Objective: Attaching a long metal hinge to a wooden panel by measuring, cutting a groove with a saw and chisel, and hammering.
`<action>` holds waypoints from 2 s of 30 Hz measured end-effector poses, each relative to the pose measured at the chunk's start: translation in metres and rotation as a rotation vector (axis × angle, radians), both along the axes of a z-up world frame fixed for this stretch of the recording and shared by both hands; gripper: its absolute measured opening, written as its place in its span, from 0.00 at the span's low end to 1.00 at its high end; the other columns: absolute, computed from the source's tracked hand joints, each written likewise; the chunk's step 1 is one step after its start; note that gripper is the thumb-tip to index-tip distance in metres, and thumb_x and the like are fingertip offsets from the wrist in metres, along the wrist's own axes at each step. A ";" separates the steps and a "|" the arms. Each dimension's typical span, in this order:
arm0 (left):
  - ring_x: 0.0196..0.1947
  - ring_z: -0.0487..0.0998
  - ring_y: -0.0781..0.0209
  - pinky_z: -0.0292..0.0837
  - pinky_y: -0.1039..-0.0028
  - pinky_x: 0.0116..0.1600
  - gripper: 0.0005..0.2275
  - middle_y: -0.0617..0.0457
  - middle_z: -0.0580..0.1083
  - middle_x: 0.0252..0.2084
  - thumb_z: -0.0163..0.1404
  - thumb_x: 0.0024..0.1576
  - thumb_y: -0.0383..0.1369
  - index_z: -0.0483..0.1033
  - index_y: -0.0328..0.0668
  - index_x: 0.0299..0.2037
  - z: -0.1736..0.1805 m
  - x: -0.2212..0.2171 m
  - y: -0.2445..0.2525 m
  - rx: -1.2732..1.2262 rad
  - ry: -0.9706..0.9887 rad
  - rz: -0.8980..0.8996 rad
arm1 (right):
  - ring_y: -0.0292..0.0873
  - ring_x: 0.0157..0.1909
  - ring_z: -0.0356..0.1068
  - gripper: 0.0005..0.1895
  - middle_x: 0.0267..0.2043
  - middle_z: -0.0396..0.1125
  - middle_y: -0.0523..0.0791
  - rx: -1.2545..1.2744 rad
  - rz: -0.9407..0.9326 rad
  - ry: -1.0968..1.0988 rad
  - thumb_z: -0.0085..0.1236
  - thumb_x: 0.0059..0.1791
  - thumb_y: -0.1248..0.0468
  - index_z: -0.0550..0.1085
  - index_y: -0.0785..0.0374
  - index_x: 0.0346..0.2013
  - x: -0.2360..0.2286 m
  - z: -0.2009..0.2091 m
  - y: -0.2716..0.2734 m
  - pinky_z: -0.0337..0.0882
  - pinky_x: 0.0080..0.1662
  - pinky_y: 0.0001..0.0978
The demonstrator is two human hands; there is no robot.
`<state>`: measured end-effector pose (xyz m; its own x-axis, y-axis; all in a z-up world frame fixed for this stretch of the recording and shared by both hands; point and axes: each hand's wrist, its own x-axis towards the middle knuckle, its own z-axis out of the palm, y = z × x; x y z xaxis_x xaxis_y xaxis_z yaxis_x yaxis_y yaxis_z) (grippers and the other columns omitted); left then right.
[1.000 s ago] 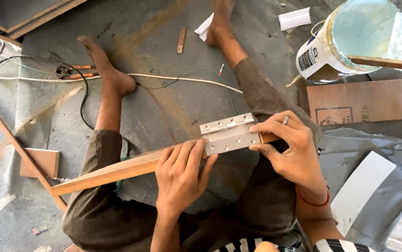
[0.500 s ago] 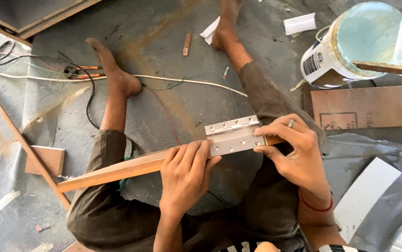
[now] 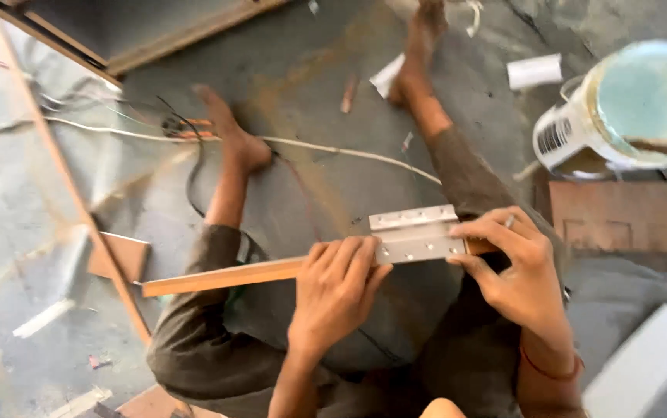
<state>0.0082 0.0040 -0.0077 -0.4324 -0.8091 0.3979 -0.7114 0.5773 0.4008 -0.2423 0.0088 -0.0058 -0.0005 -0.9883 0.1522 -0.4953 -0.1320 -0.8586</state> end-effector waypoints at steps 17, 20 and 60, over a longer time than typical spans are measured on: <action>0.44 0.78 0.46 0.69 0.57 0.49 0.11 0.46 0.76 0.42 0.54 0.63 0.39 0.75 0.40 0.47 -0.036 0.001 -0.041 -0.075 0.042 -0.024 | 0.41 0.51 0.76 0.26 0.47 0.76 0.41 -0.169 0.108 0.225 0.72 0.34 0.60 0.79 0.49 0.47 -0.044 -0.178 -0.117 0.72 0.54 0.35; 0.40 0.77 0.41 0.69 0.54 0.44 0.09 0.43 0.76 0.39 0.55 0.59 0.33 0.75 0.38 0.44 -0.026 -0.002 -0.021 -0.012 0.069 -0.030 | 0.45 0.51 0.74 0.24 0.49 0.75 0.45 -0.115 -0.024 0.159 0.69 0.35 0.66 0.79 0.56 0.46 -0.021 -0.074 -0.039 0.72 0.51 0.36; 0.39 0.80 0.53 0.71 0.65 0.44 0.12 0.48 0.79 0.41 0.57 0.59 0.34 0.78 0.33 0.46 -0.007 -0.010 -0.001 -0.059 0.090 0.014 | 0.42 0.44 0.69 0.16 0.38 0.72 0.43 -0.153 0.051 0.080 0.71 0.39 0.66 0.78 0.63 0.39 -0.007 -0.006 0.002 0.71 0.45 0.34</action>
